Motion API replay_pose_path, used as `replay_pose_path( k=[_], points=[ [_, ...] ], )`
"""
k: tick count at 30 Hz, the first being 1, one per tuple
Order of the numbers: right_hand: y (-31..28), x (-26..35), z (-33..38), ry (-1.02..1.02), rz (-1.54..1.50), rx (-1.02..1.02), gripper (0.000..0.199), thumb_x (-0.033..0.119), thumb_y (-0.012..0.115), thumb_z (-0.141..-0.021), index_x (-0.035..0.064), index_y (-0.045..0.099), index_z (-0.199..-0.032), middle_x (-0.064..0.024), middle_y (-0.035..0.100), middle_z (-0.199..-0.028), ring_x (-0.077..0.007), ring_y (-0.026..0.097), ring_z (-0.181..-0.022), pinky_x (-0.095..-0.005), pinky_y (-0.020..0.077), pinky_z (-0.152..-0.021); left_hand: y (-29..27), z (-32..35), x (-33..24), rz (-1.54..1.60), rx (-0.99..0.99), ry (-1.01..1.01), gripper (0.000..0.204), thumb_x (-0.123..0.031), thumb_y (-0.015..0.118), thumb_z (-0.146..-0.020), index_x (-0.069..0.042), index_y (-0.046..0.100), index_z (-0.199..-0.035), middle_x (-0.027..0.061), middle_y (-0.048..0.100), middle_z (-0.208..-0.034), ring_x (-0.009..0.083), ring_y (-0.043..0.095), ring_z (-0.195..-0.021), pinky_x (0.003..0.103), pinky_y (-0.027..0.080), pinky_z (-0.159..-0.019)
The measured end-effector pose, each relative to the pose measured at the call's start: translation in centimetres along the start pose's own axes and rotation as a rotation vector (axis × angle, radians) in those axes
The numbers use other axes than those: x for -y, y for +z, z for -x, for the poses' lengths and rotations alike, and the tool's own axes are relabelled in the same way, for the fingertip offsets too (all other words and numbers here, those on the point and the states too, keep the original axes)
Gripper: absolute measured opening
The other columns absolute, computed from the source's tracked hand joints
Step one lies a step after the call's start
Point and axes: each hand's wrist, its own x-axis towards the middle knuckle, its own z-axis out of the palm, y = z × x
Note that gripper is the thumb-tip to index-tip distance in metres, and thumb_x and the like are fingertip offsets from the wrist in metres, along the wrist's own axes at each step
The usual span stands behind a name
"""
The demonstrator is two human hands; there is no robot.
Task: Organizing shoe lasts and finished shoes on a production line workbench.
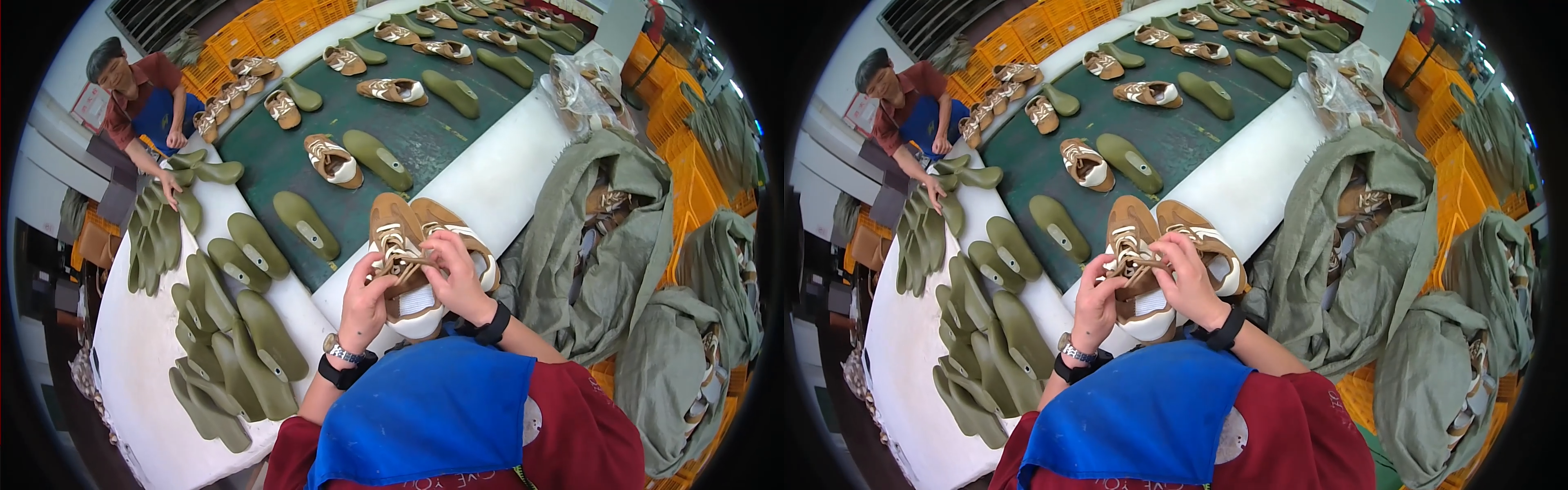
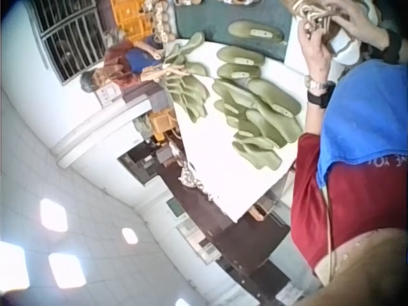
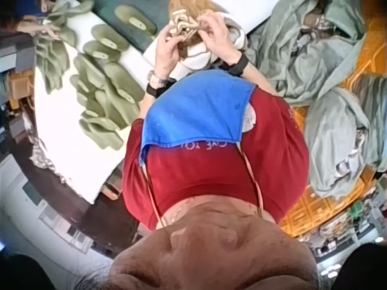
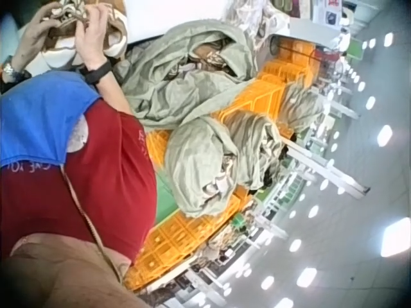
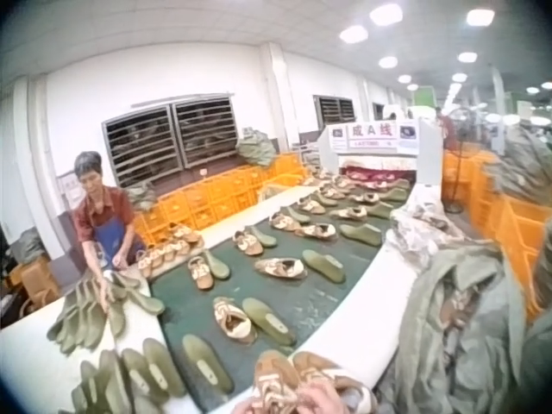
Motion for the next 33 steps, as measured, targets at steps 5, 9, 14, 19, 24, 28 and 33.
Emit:
replay_pose_path(
  k=[5,9,14,19,24,28,33],
  points=[
    [-0.9,0.5,-0.1,-0.028,0.096,0.118,0.031,0.003,0.060,-0.078,0.0042,0.052,-0.108,-0.0102,0.051,-0.103,-0.0183,0.056,-0.074,-0.0271,0.0493,-0.067,-1.7,1.2,1.0,-0.142,-0.212,-0.093,0.025,0.013,0.045,-0.077,-0.001,0.056,-0.096,0.0162,0.046,-0.118,0.0283,0.055,-0.089,0.034,0.046,-0.076],
    [-3.1,-1.6,0.5,-0.023,0.355,0.170,0.019,0.008,0.060,-0.076,0.0052,0.057,-0.095,-0.0114,0.056,-0.091,-0.0298,0.058,-0.076,-0.0361,0.0470,-0.064,-3.5,4.7,4.5,-0.313,-0.305,-0.195,0.025,0.010,0.046,-0.078,-0.001,0.054,-0.099,0.0187,0.046,-0.118,0.0335,0.054,-0.094,0.035,0.046,-0.079],
    [-5.7,-5.0,1.8,0.071,0.712,0.282,0.040,0.018,0.066,-0.070,0.0091,0.055,-0.107,-0.0125,0.051,-0.108,-0.0338,0.052,-0.095,-0.0403,0.0460,-0.080,-2.6,12.3,7.9,-0.401,-0.170,-0.444,0.044,-0.005,0.058,-0.076,-0.003,0.045,-0.118,0.0240,0.037,-0.126,0.0406,0.044,-0.110,0.040,0.040,-0.092],
    [-6.5,-4.9,1.8,0.173,0.824,0.300,0.055,0.026,0.074,-0.062,0.0115,0.055,-0.111,-0.0156,0.048,-0.113,-0.0345,0.050,-0.097,-0.0402,0.0458,-0.082,-1.9,12.5,5.0,-0.246,-0.218,-0.520,0.060,-0.019,0.071,-0.070,-0.002,0.043,-0.121,0.0291,0.027,-0.133,0.0432,0.035,-0.119,0.042,0.034,-0.098],
    [-8.7,-3.0,-1.0,0.006,0.441,0.287,0.034,0.020,0.065,-0.074,0.0077,0.059,-0.105,-0.0143,0.058,-0.097,-0.0295,0.058,-0.089,-0.0359,0.0475,-0.078,0.2,12.8,4.8,-0.380,-0.036,-0.334,0.074,-0.027,0.082,-0.055,-0.007,0.048,-0.117,0.0287,0.018,-0.137,0.0449,0.031,-0.118,0.046,0.032,-0.098],
    [-12.1,9.3,-6.7,-0.218,-0.084,0.476,0.028,0.013,0.060,-0.081,0.0051,0.059,-0.108,-0.0112,0.061,-0.091,-0.0204,0.059,-0.076,-0.0285,0.0474,-0.068,1.8,7.9,4.4,0.118,-0.413,-0.402,0.036,-0.006,0.054,-0.075,-0.001,0.053,-0.111,0.0226,0.051,-0.099,0.0381,0.048,-0.099,0.039,0.041,-0.086],
    [-18.4,25.0,-4.0,-0.839,-0.610,0.825,0.029,0.025,0.054,-0.086,0.0006,0.060,-0.101,-0.0061,0.058,-0.078,-0.0158,0.053,-0.060,-0.0275,0.0414,-0.051,3.1,4.2,3.2,0.161,-0.277,-0.325,0.036,-0.006,0.054,-0.075,0.000,0.052,-0.110,0.0225,0.051,-0.099,0.0382,0.048,-0.100,0.039,0.040,-0.087]
  ],
)
